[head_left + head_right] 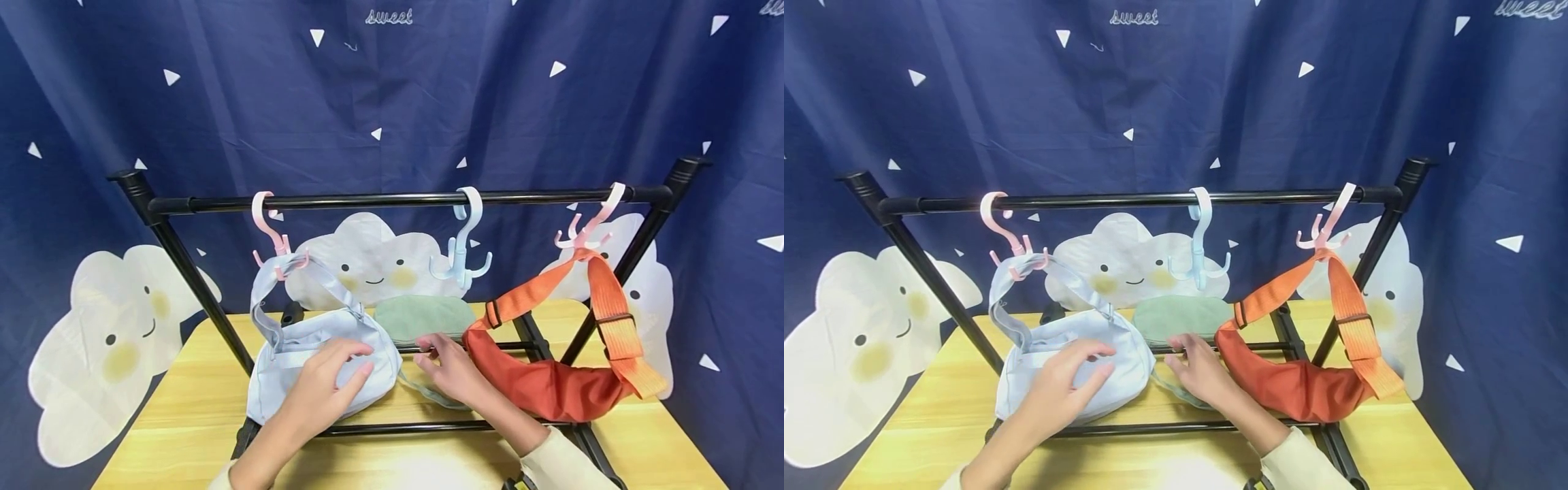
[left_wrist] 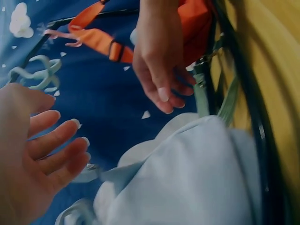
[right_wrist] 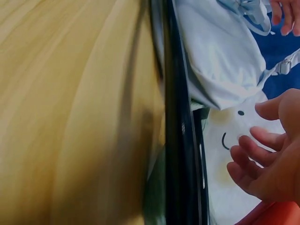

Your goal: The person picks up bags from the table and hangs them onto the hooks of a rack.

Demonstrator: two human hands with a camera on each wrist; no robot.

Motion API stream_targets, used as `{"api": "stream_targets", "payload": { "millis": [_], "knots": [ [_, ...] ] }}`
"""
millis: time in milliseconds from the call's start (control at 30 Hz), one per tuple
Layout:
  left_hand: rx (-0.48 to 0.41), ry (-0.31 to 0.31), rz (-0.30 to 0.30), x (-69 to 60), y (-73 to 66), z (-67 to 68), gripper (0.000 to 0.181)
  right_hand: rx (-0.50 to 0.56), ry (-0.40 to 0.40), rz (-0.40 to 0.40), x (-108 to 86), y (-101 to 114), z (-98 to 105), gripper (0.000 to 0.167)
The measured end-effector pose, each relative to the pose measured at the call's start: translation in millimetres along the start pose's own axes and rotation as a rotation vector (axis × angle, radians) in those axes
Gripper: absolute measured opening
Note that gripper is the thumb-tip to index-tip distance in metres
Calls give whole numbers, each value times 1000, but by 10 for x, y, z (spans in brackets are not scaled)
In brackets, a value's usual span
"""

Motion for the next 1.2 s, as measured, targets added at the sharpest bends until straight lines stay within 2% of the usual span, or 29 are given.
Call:
{"api": "stream_targets", "payload": {
  "millis": [133,300,467,567,767,867,1000,1133,1200],
  "knots": [
    [13,109,12,21,-29,-226,22,-20,26,-21,-29,-83,-3,26],
    [21,248,16,13,-34,-522,24,-25,112,-37,-76,-156,-18,31],
    [47,345,-30,-1,-38,-802,25,-77,170,-39,-148,-229,-16,32],
    [56,394,-35,-10,-25,-928,27,-105,190,-37,-193,-266,-27,32],
    [103,451,-54,-25,6,-1126,28,-159,232,5,-247,-285,-33,29],
    [146,499,-88,-18,-11,-1233,29,-210,259,37,-266,-289,-20,30],
    [215,554,-166,9,-71,-1365,30,-256,307,47,-307,-306,10,31],
    [272,565,-230,27,-97,-1470,33,-285,336,34,-336,-338,37,31],
    [298,570,-235,31,-83,-1508,34,-292,344,49,-335,-341,43,33]
  ]
}}
Point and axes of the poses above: each hand's wrist, its own x-axis towards the middle knuckle, its own z-axis out of the back of the hand, y = z × x, the point moved 5 cm from there along x, towards the middle knuckle, and after that the axes turned 5 degrees about x, right-handed, at the moved point
